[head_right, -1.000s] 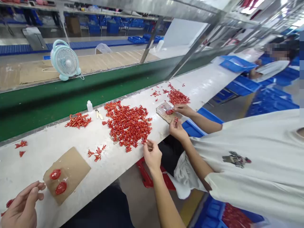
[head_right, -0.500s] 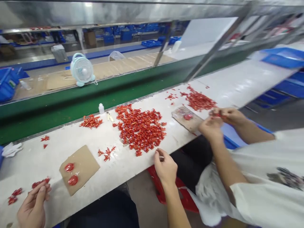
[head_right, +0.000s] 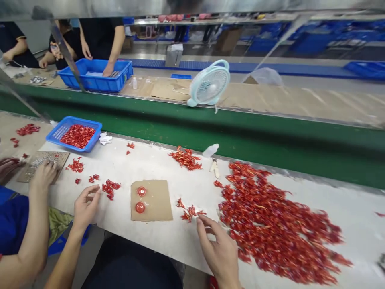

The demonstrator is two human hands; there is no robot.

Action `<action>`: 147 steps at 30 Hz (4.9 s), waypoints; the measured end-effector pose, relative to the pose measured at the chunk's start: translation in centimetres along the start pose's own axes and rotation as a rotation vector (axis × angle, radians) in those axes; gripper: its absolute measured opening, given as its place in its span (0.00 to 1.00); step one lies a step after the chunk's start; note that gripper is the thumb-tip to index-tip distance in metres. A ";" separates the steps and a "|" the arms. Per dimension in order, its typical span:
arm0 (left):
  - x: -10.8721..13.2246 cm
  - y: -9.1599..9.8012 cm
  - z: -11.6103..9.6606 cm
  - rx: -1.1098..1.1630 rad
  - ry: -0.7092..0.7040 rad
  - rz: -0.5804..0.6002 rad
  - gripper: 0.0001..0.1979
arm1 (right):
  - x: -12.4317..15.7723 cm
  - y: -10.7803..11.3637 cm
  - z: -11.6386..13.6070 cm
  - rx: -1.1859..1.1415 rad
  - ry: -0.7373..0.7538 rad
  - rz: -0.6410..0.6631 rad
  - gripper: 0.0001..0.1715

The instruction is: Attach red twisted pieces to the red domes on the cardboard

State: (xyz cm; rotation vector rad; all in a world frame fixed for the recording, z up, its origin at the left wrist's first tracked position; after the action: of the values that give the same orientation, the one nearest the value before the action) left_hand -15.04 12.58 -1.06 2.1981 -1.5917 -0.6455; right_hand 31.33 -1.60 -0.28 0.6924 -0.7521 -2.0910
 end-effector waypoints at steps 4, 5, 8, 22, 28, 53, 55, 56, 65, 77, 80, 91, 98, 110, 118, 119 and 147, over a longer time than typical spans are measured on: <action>-1.1 -1.0 -0.9 -0.122 -0.094 0.115 0.19 | -1.0 -1.0 2.4 0.001 0.089 0.031 0.24; -1.3 -1.4 -1.1 -0.149 -0.112 0.145 0.19 | -1.0 -1.0 2.6 -0.001 0.096 0.037 0.23; -1.6 -2.4 -1.3 -0.204 -0.149 0.216 0.18 | -0.9 -0.8 2.4 0.006 0.070 0.035 0.23; -2.4 -2.0 1.7 0.029 0.178 0.258 0.26 | -3.8 -6.7 3.3 0.092 0.302 0.439 0.19; -0.5 -4.0 -0.1 0.301 0.324 0.321 0.17 | -5.1 -9.4 3.5 0.119 0.398 0.706 0.19; 3.4 -10.2 -2.0 0.637 0.550 0.495 0.16 | -1.8 -15.5 7.5 -0.704 -0.453 0.807 0.09; 3.9 -10.4 -1.9 0.642 0.552 0.513 0.15 | -1.8 -16.3 8.9 -0.660 -0.417 0.795 0.08; 4.2 -10.5 -1.8 0.644 0.555 0.523 0.15 | -2.0 -16.4 9.2 -0.642 -0.394 0.777 0.08; 5.3 -11.4 -2.3 0.673 0.580 0.582 0.15 | -2.9 -16.4 9.5 -0.535 -0.298 0.705 0.14; 4.7 -10.9 -2.3 0.641 0.583 0.515 0.17 | -2.8 -18.0 10.6 -0.520 -0.292 0.705 0.09; 4.7 -11.1 -2.3 0.652 0.581 0.500 0.17 | -2.6 -18.2 10.6 -0.608 -0.329 0.747 0.10; 5.0 -13.3 -5.6 0.764 0.493 0.627 0.12 | -1.3 -16.7 11.0 -0.897 -0.518 0.762 0.10; 5.5 -13.2 -6.2 0.708 0.409 0.628 0.12 | -2.1 -15.1 12.9 -0.868 -0.355 0.687 0.06; 5.5 -13.0 -6.8 0.757 0.433 0.512 0.11 | -1.8 -12.4 13.3 -0.673 -0.137 0.390 0.06; 5.2 -12.1 -7.5 0.709 0.338 0.475 0.10 | -0.3 -13.1 13.4 -0.806 -0.243 0.374 0.06; 5.2 -12.0 -7.6 0.714 0.330 0.464 0.10 | -0.1 -13.2 13.4 -0.821 -0.264 0.383 0.06; -2.8 -4.8 -4.5 -0.157 -0.329 0.353 0.17 | 0.6 -6.8 1.2 -0.688 -0.465 0.221 0.16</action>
State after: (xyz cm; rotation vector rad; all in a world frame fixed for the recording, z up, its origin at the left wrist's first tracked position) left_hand -9.48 16.80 0.57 1.7032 -1.9526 -1.0176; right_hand 26.88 1.70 -4.41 -0.2484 -0.2769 -2.1247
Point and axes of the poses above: each hand's wrist, its own x-axis away from the middle knuckle, its own y-axis out of the back of the hand, z = x × y, the point moved 10 cm from there along -x, towards the middle knuckle, and after that the axes turned 4 degrees about -z, right-handed, at the moved point
